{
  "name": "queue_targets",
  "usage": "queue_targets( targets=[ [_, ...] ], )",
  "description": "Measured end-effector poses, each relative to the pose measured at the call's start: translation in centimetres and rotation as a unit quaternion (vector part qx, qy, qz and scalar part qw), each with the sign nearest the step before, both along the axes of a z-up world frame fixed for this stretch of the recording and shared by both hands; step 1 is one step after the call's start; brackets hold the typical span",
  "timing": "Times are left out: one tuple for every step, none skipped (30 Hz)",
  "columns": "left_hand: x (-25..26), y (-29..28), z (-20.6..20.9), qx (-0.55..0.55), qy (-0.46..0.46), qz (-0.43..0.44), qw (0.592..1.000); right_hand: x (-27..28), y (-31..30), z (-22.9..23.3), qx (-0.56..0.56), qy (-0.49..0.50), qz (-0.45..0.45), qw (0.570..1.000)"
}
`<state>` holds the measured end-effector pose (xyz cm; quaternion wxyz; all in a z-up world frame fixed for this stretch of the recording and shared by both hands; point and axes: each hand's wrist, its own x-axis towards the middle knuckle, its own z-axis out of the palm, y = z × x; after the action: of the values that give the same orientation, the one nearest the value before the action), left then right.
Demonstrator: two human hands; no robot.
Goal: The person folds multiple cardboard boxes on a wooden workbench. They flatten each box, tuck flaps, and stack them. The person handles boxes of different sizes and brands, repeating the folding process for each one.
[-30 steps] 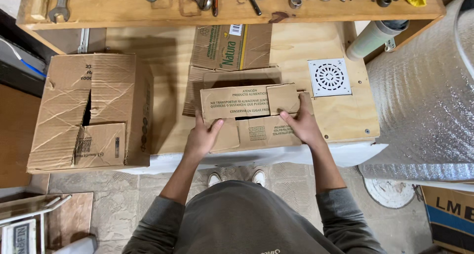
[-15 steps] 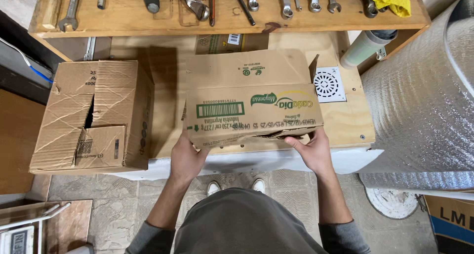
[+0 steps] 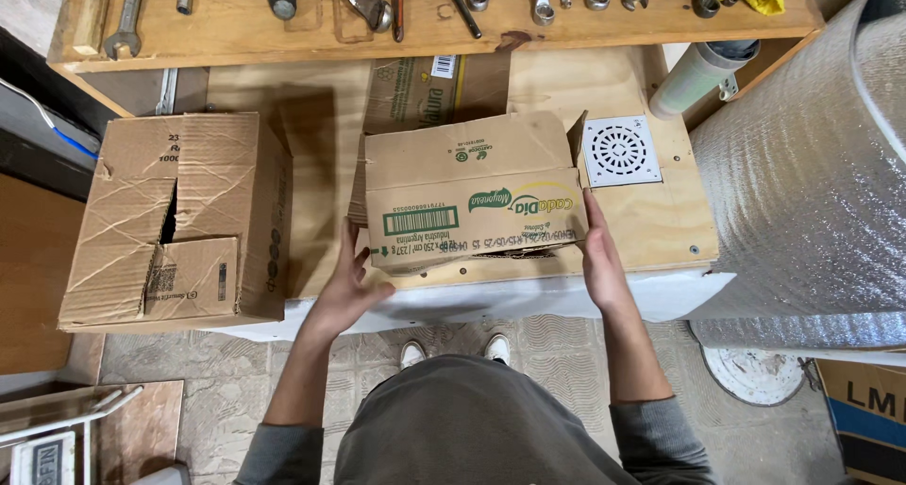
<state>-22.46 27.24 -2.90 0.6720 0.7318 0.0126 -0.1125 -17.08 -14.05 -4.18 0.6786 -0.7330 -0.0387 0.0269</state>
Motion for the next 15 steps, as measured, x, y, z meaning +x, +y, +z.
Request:
queue_targets(
  targets=[
    [0.2,0.0,-0.2,0.000,0.001,0.000,1.000,0.5,-0.3,-0.1,0.000,0.001,0.000,1.000],
    [0.3,0.1,-0.3,0.000,-0.007,0.026,1.000,1.0,-0.6,-0.1,0.010,-0.005,-0.004,1.000],
    [0.6,0.2,-0.5,0.000,-0.017,0.053,0.998,1.6,-0.9,-0.1,0.019,-0.012,-0.007,1.000],
    [0.6,-0.5,0.8,0.000,-0.018,0.054,0.998,1.2,0.2,1.5,0.019,-0.013,-0.006,1.000],
    [0.7,-1.2,2.0,0.058,0.028,0.051,0.997,0.9,1.2,3.1,-0.009,0.032,-0.019,0.999],
    [0.7,-1.9,3.3,0.115,0.073,0.048,0.990,0.5,2.2,4.7,-0.036,0.077,-0.033,0.996],
    [0.6,-2.3,3.4,0.114,0.072,0.049,0.990,0.3,2.3,4.6,-0.037,0.075,-0.032,0.996],
    [0.6,-2.7,3.5,0.158,0.076,0.061,0.983,0.1,2.3,4.5,-0.057,0.077,-0.045,0.994],
    [0.5,-3.2,3.6,0.203,0.081,0.072,0.973,-0.3,2.3,4.3,-0.076,0.079,-0.059,0.992],
    [0.2,-3.1,3.2,0.202,0.081,0.072,0.973,-0.3,1.7,3.9,-0.077,0.079,-0.059,0.992],
    [-0.1,-2.9,2.8,0.151,0.034,0.095,0.983,-0.5,1.1,3.5,-0.044,0.053,-0.067,0.995],
    [-0.4,-2.7,2.4,0.099,-0.013,0.117,0.988,-0.6,0.5,3.0,-0.010,0.027,-0.076,0.997],
    [-0.5,-2.7,2.4,0.099,-0.012,0.115,0.988,-0.7,0.5,3.2,-0.010,0.028,-0.078,0.997],
    [-0.7,-2.7,2.4,0.054,-0.069,0.107,0.990,-0.9,0.5,3.5,0.018,0.011,-0.056,0.998],
    [-0.7,-2.7,2.4,0.009,-0.128,0.098,0.987,-0.8,0.6,3.8,0.047,-0.008,-0.033,0.998]
  ],
)
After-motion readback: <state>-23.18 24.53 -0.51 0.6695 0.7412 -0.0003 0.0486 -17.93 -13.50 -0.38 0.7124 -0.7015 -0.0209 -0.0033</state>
